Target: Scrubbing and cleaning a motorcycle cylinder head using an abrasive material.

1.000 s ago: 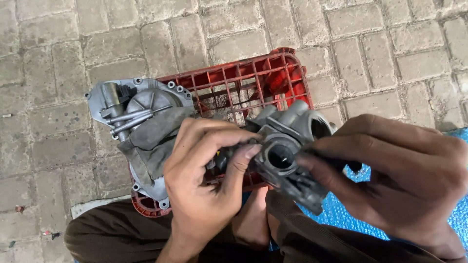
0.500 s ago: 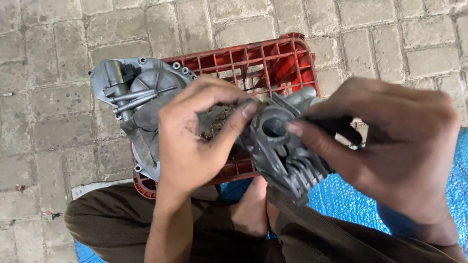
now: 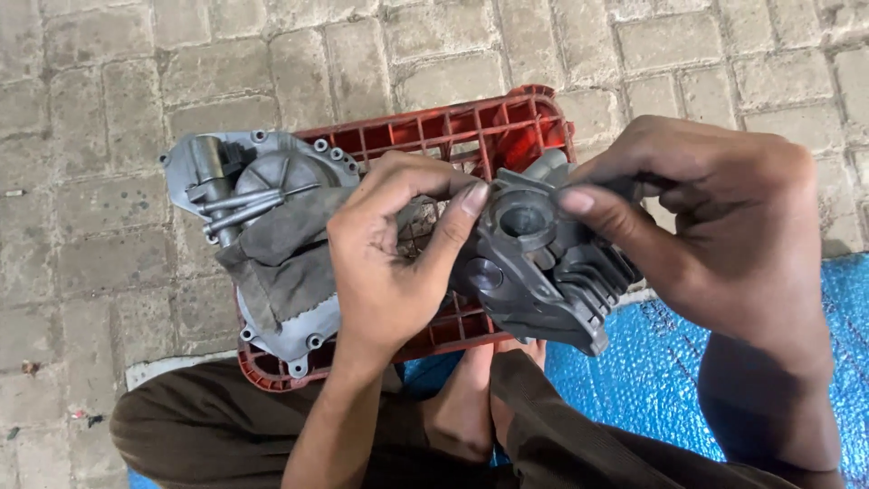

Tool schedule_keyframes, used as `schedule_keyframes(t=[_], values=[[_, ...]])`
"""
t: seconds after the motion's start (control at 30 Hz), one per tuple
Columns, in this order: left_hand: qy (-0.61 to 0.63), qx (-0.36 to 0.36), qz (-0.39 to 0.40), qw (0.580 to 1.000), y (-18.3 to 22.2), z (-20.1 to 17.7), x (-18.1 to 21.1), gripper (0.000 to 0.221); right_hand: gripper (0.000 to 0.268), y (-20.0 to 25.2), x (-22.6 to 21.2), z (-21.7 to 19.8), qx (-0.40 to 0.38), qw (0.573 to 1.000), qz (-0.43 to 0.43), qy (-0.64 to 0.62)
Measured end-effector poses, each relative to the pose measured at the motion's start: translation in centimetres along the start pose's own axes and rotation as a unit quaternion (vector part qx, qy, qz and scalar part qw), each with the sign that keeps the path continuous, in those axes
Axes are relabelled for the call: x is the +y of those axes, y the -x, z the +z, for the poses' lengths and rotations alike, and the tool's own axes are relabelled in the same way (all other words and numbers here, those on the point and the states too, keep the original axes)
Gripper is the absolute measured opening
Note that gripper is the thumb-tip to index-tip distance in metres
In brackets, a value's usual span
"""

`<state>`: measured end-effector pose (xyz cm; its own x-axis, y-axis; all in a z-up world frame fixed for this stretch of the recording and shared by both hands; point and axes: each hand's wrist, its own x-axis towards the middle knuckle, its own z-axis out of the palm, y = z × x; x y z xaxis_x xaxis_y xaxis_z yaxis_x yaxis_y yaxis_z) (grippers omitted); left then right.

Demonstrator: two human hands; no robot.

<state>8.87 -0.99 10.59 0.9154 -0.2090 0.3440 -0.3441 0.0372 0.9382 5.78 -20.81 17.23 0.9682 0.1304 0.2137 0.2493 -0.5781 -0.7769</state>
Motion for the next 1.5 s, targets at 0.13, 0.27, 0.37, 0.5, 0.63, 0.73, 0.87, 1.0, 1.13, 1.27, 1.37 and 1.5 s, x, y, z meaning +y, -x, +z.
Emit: schedule_keyframes(t=[0.13,0.27,0.37,0.5,0.63,0.73,0.87,1.0,1.13,1.27,1.37,1.5], values=[[-0.018,0.003,0.010,1.000,-0.2,1.3,-0.3,0.010,0.005,0.9,2.2,-0.7,-0.009,0.999,0.009,-0.042],[-0.035,-0.003,0.022,0.999,-0.9,2.5,-0.5,0.010,0.007,1.8,3.3,-1.0,0.026,0.997,0.065,-0.039],[-0.044,-0.014,0.033,0.998,-1.2,3.2,-1.1,0.013,0.005,2.0,4.0,-1.4,0.022,0.997,0.069,-0.008],[-0.042,-0.023,0.053,0.997,-1.8,4.0,-2.2,0.012,0.008,2.8,6.1,-1.8,0.025,0.997,0.051,-0.044],[-0.026,-0.022,0.053,0.998,-2.2,4.0,-3.6,0.011,0.018,3.6,6.8,-1.6,0.052,0.996,0.058,-0.038],[-0.036,-0.024,0.053,0.998,-2.5,3.8,-3.5,0.010,0.024,5.5,7.2,-1.2,0.125,0.987,0.054,-0.090],[-0.033,-0.033,0.041,0.998,-2.8,3.7,-3.5,0.008,0.027,6.3,5.1,-0.6,0.147,0.980,0.064,-0.113],[-0.042,-0.068,0.063,0.995,-3.2,3.1,-4.1,0.011,0.026,4.9,4.0,0.2,0.112,0.993,0.040,0.013],[-0.056,-0.113,0.084,0.989,-4.2,2.5,-3.6,0.011,0.024,4.0,2.5,1.0,0.106,0.989,0.026,0.102],[-0.056,-0.124,0.074,0.988,-4.4,2.2,-2.9,0.007,0.021,3.7,1.6,1.5,0.108,0.979,-0.003,0.173],[-0.049,-0.115,0.087,0.988,-4.4,2.3,-4.3,0.009,0.025,3.2,0.6,0.8,0.064,0.979,0.043,0.187],[-0.052,-0.091,0.061,0.993,-4.0,2.7,-3.9,0.010,0.023,2.5,1.0,0.9,0.055,0.977,0.036,0.201]])
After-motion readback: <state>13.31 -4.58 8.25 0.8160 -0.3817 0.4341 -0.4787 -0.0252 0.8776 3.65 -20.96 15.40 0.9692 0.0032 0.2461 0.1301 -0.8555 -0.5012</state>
